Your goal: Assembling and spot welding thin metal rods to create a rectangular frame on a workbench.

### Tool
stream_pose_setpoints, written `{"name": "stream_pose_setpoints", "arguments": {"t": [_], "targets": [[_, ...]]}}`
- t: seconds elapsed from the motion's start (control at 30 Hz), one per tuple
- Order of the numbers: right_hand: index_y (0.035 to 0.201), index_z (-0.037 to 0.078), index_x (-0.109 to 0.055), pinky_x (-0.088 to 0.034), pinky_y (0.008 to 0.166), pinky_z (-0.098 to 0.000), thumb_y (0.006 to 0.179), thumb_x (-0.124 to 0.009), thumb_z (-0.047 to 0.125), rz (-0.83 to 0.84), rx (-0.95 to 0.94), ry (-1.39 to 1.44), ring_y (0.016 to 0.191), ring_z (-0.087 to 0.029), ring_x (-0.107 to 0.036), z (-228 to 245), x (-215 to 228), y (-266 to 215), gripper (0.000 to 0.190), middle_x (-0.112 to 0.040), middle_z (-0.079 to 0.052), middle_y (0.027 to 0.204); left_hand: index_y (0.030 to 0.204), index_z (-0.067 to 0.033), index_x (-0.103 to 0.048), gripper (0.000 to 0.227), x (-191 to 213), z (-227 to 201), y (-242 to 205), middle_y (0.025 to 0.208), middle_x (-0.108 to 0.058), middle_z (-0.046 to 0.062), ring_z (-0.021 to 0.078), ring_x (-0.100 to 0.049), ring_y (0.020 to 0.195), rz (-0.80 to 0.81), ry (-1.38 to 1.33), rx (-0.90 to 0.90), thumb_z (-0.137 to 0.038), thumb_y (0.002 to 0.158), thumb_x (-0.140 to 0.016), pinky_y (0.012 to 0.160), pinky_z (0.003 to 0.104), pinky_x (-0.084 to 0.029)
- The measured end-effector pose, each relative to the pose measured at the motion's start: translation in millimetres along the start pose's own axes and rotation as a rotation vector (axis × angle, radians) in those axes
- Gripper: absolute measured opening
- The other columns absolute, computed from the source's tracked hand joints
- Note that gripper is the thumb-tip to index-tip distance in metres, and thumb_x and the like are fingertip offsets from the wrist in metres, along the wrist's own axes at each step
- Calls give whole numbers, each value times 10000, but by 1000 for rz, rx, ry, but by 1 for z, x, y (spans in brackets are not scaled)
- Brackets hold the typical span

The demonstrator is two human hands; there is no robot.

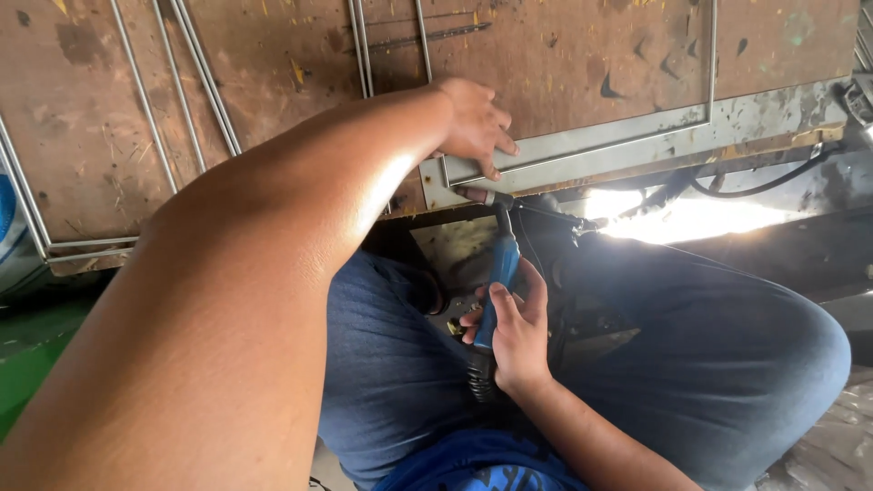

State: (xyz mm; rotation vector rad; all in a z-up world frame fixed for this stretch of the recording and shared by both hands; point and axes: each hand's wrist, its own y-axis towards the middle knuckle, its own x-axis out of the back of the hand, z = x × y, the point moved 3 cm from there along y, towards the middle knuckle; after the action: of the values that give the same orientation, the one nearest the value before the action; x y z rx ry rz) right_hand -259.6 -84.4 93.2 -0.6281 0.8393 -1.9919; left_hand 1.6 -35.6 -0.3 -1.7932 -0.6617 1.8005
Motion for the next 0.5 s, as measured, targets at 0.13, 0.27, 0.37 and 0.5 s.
{"name": "stream_pose_setpoints", "arguments": {"t": [0.13, 0.27, 0.37, 0.5], "targets": [[1478, 139, -374, -487, 405, -389, 952, -542, 145, -2, 21, 6, 543, -292, -610, -2, -4, 0, 553, -566, -183, 897, 1616, -104, 3, 671, -3, -1, -4, 1714, -15, 148, 299, -38, 1575, -29, -142, -33, -481, 1067, -74, 1198, 653, 113], [1491, 163, -360, -508, 398, -387, 967, -556, 135, -16, 1, 91, 571, -301, -629, -11, -8, -3, 560, -547, -197, 947, 1618, -94, -23, 663, 1, 1, 4, 1708, -30, 184, 304, -35, 1573, -26, -137, -4, -464, 1073, -105, 1197, 660, 100], [1520, 181, -331, -549, 455, -399, 972, -561, 160, -26, -16, 131, 625, -300, -661, -13, -16, -7, 596, -567, -184, 969, 1623, -109, -30, 667, 1, -1, 3, 1704, -19, 193, 307, -16, 1569, -26, -136, -14, -480, 1073, -98, 1193, 643, 119], [1536, 192, -343, -540, 462, -391, 974, -555, 168, -66, -62, 152, 638, -293, -661, -14, -24, -12, 601, -571, -173, 960, 1619, -187, -36, 639, 0, -1, 0, 1726, -104, 75, 254, -34, 1575, 0, 20, -1, -473, 1049, -86, 1224, 645, 39]]}}
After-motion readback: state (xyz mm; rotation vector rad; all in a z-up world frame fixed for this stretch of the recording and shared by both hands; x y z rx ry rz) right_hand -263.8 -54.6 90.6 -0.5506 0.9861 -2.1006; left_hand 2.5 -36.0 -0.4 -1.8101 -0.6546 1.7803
